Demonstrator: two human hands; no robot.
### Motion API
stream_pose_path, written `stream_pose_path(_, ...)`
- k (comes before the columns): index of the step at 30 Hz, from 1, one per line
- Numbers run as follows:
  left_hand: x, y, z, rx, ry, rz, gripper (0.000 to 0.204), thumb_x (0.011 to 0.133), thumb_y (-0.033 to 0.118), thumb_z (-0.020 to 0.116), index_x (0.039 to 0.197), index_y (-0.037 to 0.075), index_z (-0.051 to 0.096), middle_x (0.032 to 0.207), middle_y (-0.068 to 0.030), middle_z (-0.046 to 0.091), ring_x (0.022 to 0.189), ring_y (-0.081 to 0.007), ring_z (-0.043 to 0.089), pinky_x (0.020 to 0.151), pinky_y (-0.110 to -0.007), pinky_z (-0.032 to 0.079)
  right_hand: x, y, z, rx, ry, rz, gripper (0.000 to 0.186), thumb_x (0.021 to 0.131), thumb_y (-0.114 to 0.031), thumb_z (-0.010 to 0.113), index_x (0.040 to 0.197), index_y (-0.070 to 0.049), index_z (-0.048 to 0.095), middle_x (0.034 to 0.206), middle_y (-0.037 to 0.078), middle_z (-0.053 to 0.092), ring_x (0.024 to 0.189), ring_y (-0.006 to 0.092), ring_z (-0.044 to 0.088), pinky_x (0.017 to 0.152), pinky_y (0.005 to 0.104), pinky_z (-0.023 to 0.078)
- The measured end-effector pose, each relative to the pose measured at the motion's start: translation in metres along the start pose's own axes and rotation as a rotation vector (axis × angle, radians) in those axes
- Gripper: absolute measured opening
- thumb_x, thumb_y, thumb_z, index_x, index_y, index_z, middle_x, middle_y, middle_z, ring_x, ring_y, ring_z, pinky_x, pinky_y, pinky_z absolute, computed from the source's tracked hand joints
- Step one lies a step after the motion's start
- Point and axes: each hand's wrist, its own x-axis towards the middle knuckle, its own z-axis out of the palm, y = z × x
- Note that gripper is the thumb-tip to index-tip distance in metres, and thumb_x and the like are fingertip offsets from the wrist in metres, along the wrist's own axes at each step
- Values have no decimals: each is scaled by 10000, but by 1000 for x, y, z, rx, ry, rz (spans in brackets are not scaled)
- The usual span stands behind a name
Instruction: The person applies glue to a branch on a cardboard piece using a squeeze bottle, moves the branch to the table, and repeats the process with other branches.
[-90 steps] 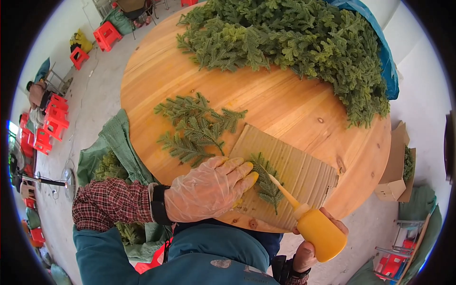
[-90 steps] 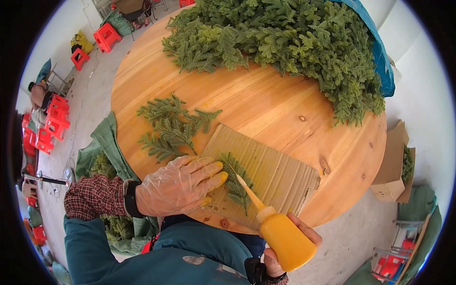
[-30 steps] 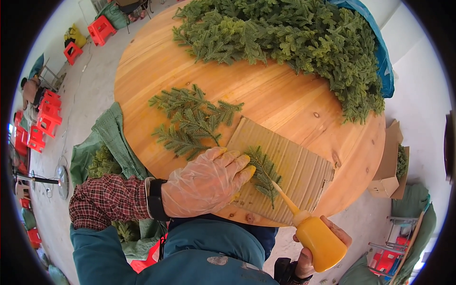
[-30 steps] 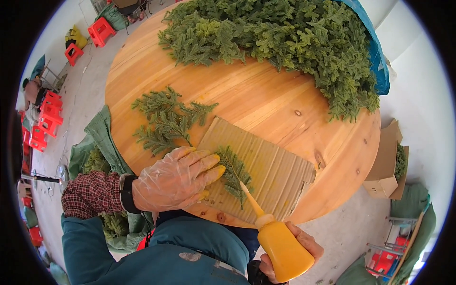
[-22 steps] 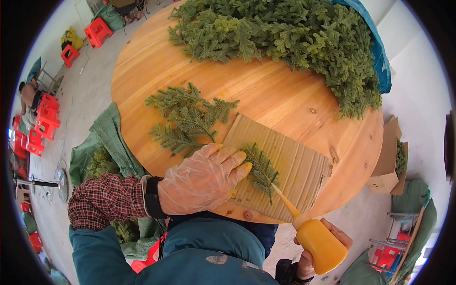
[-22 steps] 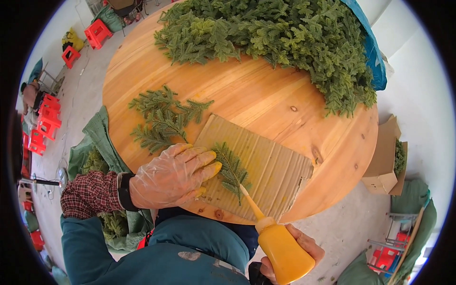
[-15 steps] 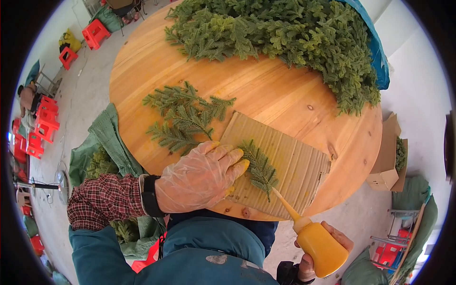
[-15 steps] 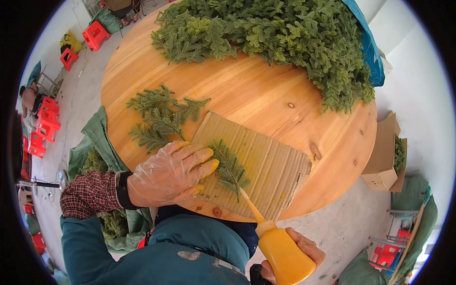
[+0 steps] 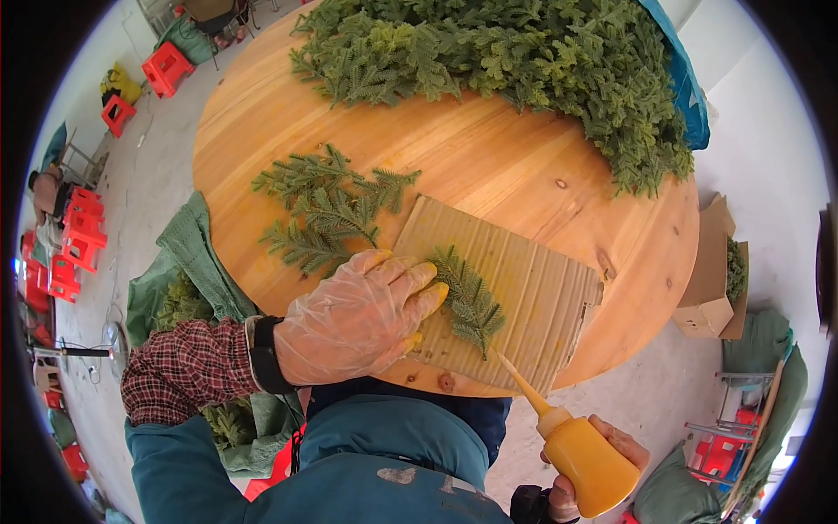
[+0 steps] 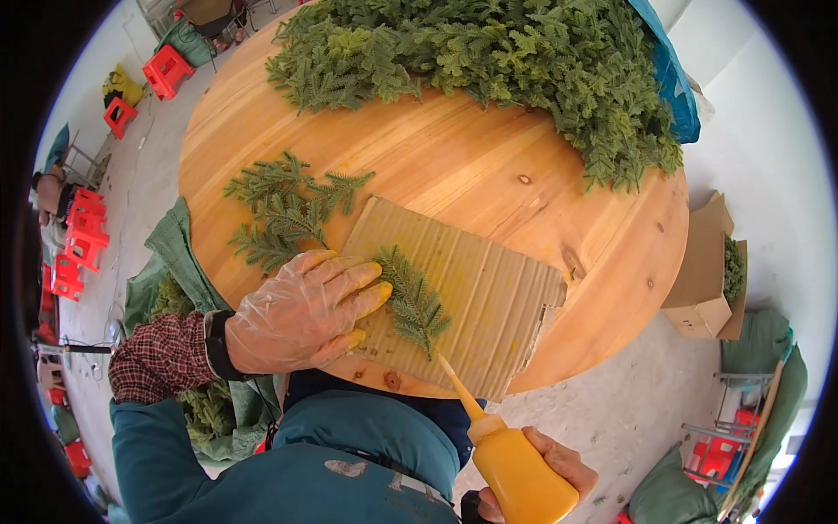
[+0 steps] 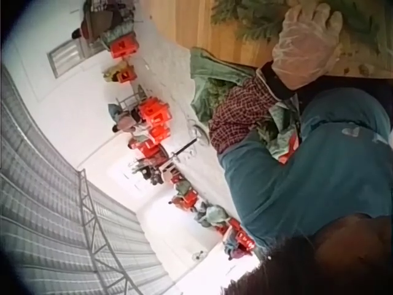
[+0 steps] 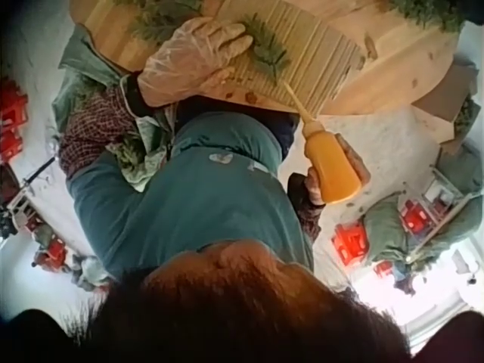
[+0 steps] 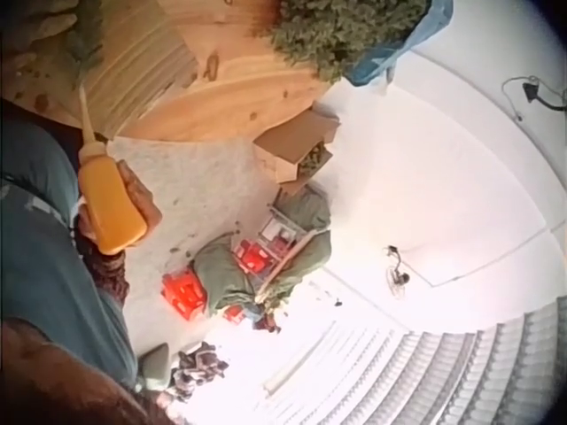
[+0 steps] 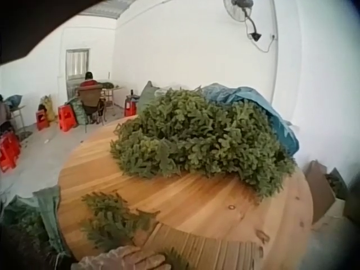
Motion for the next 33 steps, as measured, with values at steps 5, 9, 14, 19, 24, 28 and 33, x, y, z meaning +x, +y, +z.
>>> stream_pose_path(5, 1, -1, 1, 38, 74, 25, 575, 818, 338, 638, 1293, 34, 528, 1310, -131, 526, 1173, -257, 505, 960, -381, 370, 4, 1, -2, -14, -46, -95, 726, 754, -352, 819, 1188, 134, 499, 919, 217, 658, 778, 235, 659, 712, 304, 539)
stream_pose_path(9, 1, -1, 1, 39, 72, 21, 575, 820, 339, 636, 1294, 32, 527, 1310, -134, 525, 1172, -259, 506, 965, -385, 369, 3, 5, 2, 5, 46, -227, 685, 783, -344, 795, 1180, 122, 487, 902, 223, 653, 774, 250, 660, 696, 310, 542)
stream_pose_path(14, 1, -1, 1, 38, 86, 26, 572, 822, 333, 630, 1295, 30, 525, 1308, -138, 526, 1170, -261, 508, 964, -386, 372, 2, 9, -6, 59, -16, -187, 706, 786, -403, 779, 1212, 22, 412, 1095, 285, 589, 1009, 354, 614, 829, 452, 523)
stream_pose_path(19, 0, 0, 1, -12, 0, -3, 600, 842, 327, 626, 1353, 57, 465, 1348, -130, 475, 1224, -280, 466, 1031, -431, 343, 9, 22, -5, -6, 8, -115, 951, 701, -609, 760, 1207, 57, 306, 1143, 223, 526, 726, 305, 692, 607, 333, 593)
stream_pose_path(24, 0, -1, 3, -16, 9, -3, 604, 837, 327, 628, 1353, 58, 466, 1344, -128, 473, 1221, -281, 467, 1031, -430, 342, 8, 16, 14, 72, 40, 41, 950, 693, -598, 771, 1198, 56, 301, 1142, 226, 532, 729, 315, 691, 613, 336, 597)
stream_pose_path(28, 0, -2, 2, -24, 8, -2, 615, 832, 327, 631, 1358, 58, 460, 1349, -131, 469, 1222, -285, 466, 1036, -433, 338, 8, 22, 9, 96, 32, 9, 947, 682, -580, 788, 1196, 53, 306, 1137, 223, 536, 729, 322, 691, 621, 340, 601)
stream_pose_path(33, 1, -2, 1, -15, 11, 3, 628, 828, 323, 632, 1366, 55, 450, 1361, -137, 461, 1226, -291, 462, 1045, -438, 329, 9, 18, 3, 108, -25, 9, 932, 682, -565, 796, 1195, 45, 313, 1144, 225, 530, 745, 324, 691, 622, 346, 604)
